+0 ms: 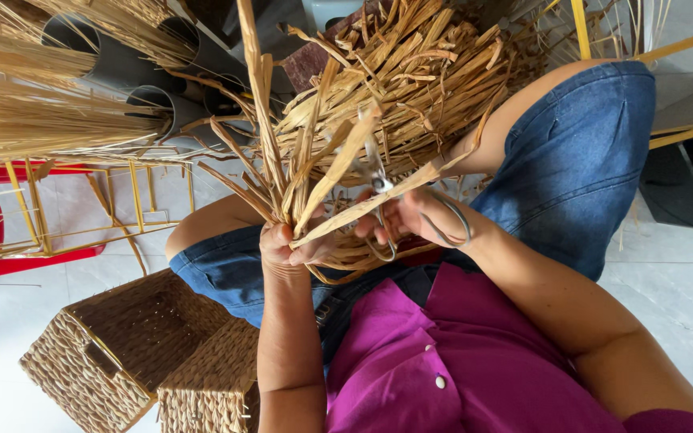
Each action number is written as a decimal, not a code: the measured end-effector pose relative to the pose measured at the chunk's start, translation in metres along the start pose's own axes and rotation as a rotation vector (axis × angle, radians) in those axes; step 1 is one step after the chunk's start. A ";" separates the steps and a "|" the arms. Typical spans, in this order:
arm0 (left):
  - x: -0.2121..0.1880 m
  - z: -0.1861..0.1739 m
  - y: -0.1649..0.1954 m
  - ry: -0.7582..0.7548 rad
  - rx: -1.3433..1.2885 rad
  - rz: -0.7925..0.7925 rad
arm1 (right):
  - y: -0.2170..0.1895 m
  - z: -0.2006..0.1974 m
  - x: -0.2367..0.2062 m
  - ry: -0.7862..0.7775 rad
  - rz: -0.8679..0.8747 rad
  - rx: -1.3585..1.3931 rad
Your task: The person sits on a stool and trims dried palm leaf strips with scissors, cutting off uneven ends and pulling loose pieces from a bundle of leaves resting on their lap. They gather and reposition the leaves between cuts and set trimmed pieces aside.
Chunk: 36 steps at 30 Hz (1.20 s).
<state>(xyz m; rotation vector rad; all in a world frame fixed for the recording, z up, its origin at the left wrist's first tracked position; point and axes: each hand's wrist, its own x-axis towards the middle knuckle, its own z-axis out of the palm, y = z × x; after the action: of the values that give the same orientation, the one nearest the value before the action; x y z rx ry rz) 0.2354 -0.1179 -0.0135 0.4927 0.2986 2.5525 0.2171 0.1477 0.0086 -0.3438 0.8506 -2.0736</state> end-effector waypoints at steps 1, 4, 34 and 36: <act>0.000 0.000 -0.001 0.003 0.012 0.008 | 0.004 -0.002 0.004 0.074 -0.070 0.015; 0.001 -0.002 0.000 -0.020 0.012 0.016 | 0.009 -0.009 0.007 0.235 -0.235 0.005; -0.021 -0.007 -0.006 -0.026 -0.183 0.020 | -0.050 -0.034 0.086 0.171 -0.348 -0.322; -0.023 -0.017 -0.006 -0.052 -0.143 0.006 | -0.056 -0.037 0.075 0.215 -0.376 -0.381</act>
<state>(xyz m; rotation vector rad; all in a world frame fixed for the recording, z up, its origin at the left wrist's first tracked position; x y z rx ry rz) 0.2497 -0.1272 -0.0370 0.5044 0.0947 2.5394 0.1186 0.1279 0.0154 -0.5237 1.4068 -2.3140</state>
